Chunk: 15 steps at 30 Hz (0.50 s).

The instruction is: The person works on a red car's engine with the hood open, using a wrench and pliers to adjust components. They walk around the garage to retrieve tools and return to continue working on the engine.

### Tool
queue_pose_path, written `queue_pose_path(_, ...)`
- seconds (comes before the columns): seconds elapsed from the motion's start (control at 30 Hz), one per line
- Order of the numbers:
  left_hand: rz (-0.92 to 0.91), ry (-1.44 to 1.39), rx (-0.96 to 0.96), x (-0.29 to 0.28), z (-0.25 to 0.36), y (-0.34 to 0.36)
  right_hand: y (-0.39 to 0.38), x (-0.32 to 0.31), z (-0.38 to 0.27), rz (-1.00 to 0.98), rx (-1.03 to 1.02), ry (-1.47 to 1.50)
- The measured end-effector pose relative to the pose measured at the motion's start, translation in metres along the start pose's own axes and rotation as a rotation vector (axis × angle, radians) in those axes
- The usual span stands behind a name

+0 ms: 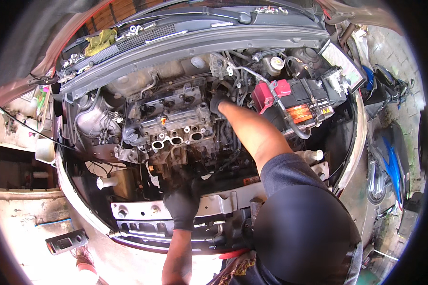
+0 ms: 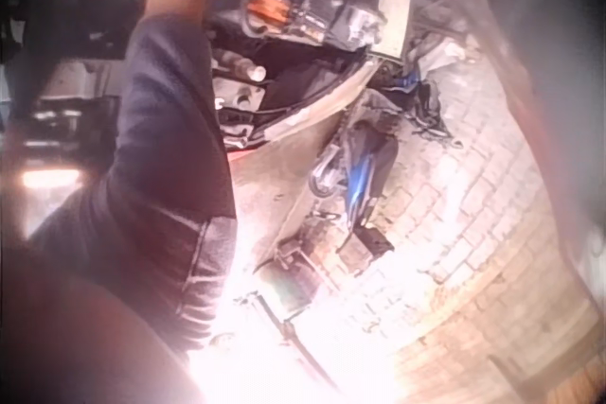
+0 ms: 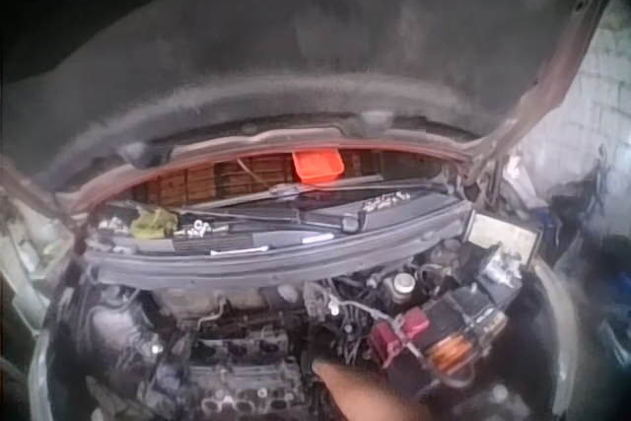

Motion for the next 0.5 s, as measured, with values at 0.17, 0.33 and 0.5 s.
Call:
queue_pose_path(0.17,0.354,0.003,0.18,-0.002,-0.004,-0.006,0.019,-0.008,-0.007,0.65,-0.024,0.69)
queue_pose_path(0.33,0.433,0.026,0.17,0.003,-0.013,-0.008,0.043,-0.007,-0.019,0.763,0.048,0.825)
queue_pose_path(0.5,0.285,0.038,0.168,0.014,-0.005,0.005,0.044,0.025,0.03,0.831,0.129,0.997)
Point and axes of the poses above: each hand's wrist, its own y-axis towards the middle knuckle, its own x-axis out of the palm, z = x × y, the point moved 8 cm from there along y, towards the middle knuckle, and after that the axes turned 14 degrees about -z, right-handed, at the moved point
